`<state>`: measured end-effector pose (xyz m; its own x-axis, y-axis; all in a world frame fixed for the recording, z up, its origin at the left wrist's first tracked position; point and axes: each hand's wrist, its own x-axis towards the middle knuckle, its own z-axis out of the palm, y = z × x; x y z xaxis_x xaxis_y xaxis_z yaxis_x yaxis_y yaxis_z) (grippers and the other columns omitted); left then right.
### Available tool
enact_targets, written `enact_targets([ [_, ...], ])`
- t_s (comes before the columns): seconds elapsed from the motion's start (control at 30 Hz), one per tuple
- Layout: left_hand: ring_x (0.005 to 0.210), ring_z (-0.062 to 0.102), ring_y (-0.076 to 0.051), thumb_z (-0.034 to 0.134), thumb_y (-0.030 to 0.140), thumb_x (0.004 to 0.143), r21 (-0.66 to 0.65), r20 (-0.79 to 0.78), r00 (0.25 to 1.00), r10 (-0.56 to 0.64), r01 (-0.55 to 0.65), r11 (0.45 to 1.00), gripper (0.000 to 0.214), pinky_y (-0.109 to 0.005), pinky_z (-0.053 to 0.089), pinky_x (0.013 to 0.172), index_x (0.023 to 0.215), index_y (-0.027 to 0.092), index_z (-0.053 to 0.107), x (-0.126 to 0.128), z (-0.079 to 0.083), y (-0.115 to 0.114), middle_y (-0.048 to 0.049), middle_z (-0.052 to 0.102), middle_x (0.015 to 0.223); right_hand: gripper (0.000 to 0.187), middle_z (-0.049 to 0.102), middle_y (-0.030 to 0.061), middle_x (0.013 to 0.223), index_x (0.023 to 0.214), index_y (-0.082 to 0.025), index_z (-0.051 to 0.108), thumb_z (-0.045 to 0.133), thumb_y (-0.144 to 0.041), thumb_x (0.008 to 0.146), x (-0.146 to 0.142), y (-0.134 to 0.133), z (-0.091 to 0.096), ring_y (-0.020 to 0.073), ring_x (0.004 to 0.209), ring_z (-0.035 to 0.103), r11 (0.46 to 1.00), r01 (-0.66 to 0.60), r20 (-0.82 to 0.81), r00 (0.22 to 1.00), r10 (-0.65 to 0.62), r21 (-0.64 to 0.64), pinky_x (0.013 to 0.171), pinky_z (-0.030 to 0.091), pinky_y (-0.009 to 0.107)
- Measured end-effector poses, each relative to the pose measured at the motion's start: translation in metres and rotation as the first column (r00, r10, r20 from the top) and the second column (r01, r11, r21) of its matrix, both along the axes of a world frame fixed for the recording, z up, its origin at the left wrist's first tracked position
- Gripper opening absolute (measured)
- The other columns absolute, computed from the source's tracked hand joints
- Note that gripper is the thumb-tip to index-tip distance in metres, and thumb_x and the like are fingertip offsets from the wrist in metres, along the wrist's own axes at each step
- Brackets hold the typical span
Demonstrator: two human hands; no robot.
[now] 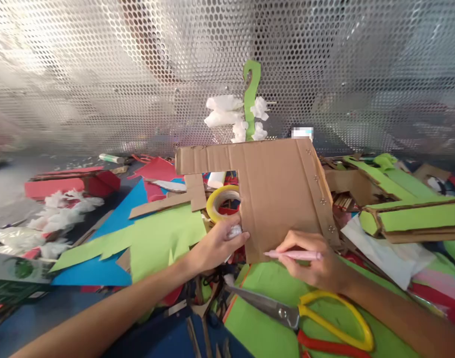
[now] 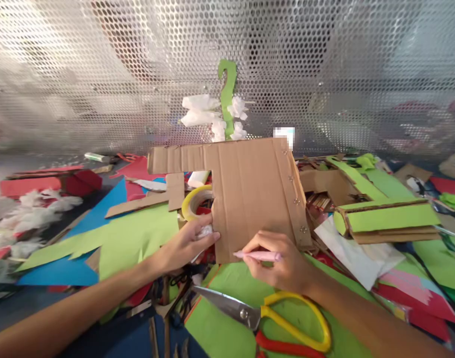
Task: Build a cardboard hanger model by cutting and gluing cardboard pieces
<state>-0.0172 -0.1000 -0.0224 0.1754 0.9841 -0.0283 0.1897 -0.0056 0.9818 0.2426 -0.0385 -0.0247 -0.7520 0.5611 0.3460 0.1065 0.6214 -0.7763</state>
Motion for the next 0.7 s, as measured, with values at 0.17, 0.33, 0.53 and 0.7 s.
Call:
enact_targets([
  [0.17, 0.070, 0.057, -0.015, 0.066, 0.046, 0.095, 0.007, 0.062, 0.997, -0.039, 0.039, 0.999, 0.041, -0.029, 0.053, 0.078, 0.121, 0.014, 0.067, 0.000, 0.001, 0.002, 0.0015, 0.059, 0.071, 0.018, 0.079, 0.0021, 0.091, 0.111, -0.023, 0.075, 0.061, -0.028, 0.101, -0.024, 0.014, 0.030, 0.0127, 0.069, 0.070, 0.993, 0.040, 0.011, 0.999, -0.039, -0.111, 0.062, 0.051, 0.022],
  [0.33, 0.073, 0.056, -0.015, 0.069, 0.043, 0.094, -0.010, 0.150, 0.986, -0.066, 0.069, 0.998, 0.042, -0.027, 0.052, 0.076, 0.123, 0.012, 0.065, -0.001, -0.002, 0.003, 0.0008, 0.059, 0.076, 0.013, 0.077, 0.0024, 0.090, 0.106, -0.021, 0.073, 0.065, -0.029, 0.098, -0.057, 0.034, 0.031, 0.0146, 0.073, 0.072, 0.994, 0.113, -0.112, 0.987, -0.114, -0.012, 0.066, 0.053, 0.023],
  [0.53, 0.070, 0.054, -0.014, 0.071, 0.041, 0.091, -0.081, 0.180, 0.982, -0.063, 0.079, 0.994, 0.046, -0.027, 0.051, 0.075, 0.128, 0.014, 0.064, -0.002, -0.001, 0.004, -0.0020, 0.065, 0.087, 0.012, 0.078, 0.0018, 0.092, 0.107, -0.023, 0.071, 0.065, -0.028, 0.098, -0.061, 0.036, 0.021, 0.0151, 0.078, 0.073, 0.989, 0.146, -0.101, 0.985, -0.142, 0.029, 0.070, 0.054, 0.024],
  [0.7, 0.083, 0.060, -0.019, 0.072, 0.043, 0.091, -0.067, 0.178, 0.982, -0.064, 0.077, 0.995, 0.045, -0.028, 0.051, 0.077, 0.125, 0.014, 0.066, -0.001, -0.002, 0.004, -0.0054, 0.068, 0.092, 0.015, 0.079, 0.0032, 0.094, 0.110, -0.023, 0.071, 0.063, -0.031, 0.100, -0.061, 0.034, 0.022, 0.0160, 0.078, 0.074, 0.986, 0.158, -0.096, 0.984, -0.153, 0.045, 0.071, 0.054, 0.025],
])
